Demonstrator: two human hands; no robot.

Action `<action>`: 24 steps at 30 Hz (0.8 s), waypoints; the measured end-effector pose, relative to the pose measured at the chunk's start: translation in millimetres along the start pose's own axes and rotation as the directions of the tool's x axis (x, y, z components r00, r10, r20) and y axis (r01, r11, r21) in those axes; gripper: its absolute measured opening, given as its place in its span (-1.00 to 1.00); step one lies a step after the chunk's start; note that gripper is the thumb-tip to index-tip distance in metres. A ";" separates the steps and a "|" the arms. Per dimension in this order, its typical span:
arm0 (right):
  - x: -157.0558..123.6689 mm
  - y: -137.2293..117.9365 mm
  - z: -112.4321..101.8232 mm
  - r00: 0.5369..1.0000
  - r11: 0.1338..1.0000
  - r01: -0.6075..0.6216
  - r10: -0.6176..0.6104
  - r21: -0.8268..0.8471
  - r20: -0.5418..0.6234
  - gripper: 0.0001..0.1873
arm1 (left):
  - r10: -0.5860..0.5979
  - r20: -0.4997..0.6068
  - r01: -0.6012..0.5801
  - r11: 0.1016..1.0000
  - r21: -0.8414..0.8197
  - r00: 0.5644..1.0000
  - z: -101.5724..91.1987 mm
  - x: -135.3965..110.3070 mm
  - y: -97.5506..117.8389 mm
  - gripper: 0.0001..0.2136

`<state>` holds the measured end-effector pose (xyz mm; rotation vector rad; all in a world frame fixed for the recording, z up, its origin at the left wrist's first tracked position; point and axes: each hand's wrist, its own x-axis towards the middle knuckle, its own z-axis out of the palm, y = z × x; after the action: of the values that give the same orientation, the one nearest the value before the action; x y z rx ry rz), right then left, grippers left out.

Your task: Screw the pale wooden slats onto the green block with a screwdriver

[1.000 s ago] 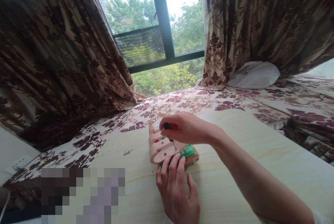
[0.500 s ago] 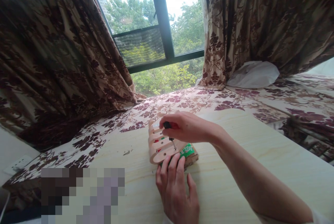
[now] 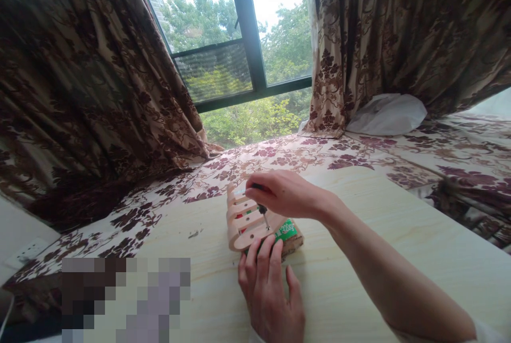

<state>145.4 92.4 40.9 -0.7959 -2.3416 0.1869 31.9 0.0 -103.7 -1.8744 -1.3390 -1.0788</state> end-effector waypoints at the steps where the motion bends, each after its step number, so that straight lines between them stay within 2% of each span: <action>1: 0.0 -1.9 -0.5 1.000 1.000 0.025 -0.025 -0.004 0.000 -0.75 | -0.001 0.000 0.001 1.000 0.001 1.000 0.2 0.1 0.0 -0.61; 3: 1.2 -3.2 0.6 1.000 0.999 0.026 -0.026 -0.041 -0.009 -0.74 | -0.004 0.003 0.004 1.000 0.000 1.000 0.5 0.4 0.1 -0.61; 8: 6.9 6.4 11.5 0.987 0.971 -0.160 0.152 -0.180 -0.058 -0.69 | -0.022 0.005 0.022 1.000 -0.014 1.000 1.1 -0.1 1.5 -0.62; 11: 7.6 10.0 12.8 0.980 0.955 -0.197 0.186 -0.221 -0.070 -0.65 | -0.073 -0.019 0.072 0.996 -0.046 0.997 2.0 -1.2 3.5 -0.64; 14: 6.4 5.3 5.2 0.994 0.959 -0.109 0.109 -0.262 -0.015 -0.67 | -0.147 -0.047 0.141 0.982 -0.125 0.988 4.8 -3.1 3.4 -0.67; 16: 6.1 -0.8 -1.3 0.996 0.954 0.051 -0.028 -0.294 0.081 -0.72 | -0.159 -0.061 0.148 0.977 -0.156 0.985 7.8 -4.9 1.1 -0.67; 18: 7.0 -6.6 -5.3 0.966 0.919 0.227 -0.171 -0.323 0.195 -0.77 | -0.144 -0.083 0.130 0.979 -0.155 0.986 11.7 -7.2 -2.7 -0.67; 20: 9.7 -10.5 -4.9 0.931 0.884 0.327 -0.240 -0.335 0.277 -0.79 | -0.117 -0.104 0.101 0.984 -0.146 0.988 16.1 -9.7 -6.8 -0.66; 22: 13.6 -11.3 -0.9 0.936 0.892 0.293 -0.194 -0.345 0.293 -0.78 | -0.106 -0.124 0.089 0.987 -0.133 0.987 20.9 -12.3 -10.3 -0.67; 24: 17.9 -9.6 3.7 0.957 0.908 0.202 -0.104 -0.367 0.272 -0.77 | -0.097 -0.152 0.080 0.990 -0.116 0.984 25.3 -14.9 -12.8 -0.69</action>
<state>127.4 95.4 50.7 -0.8034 -2.7121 -0.2793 24.3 17.9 -129.2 -1.7785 -1.3058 -1.3421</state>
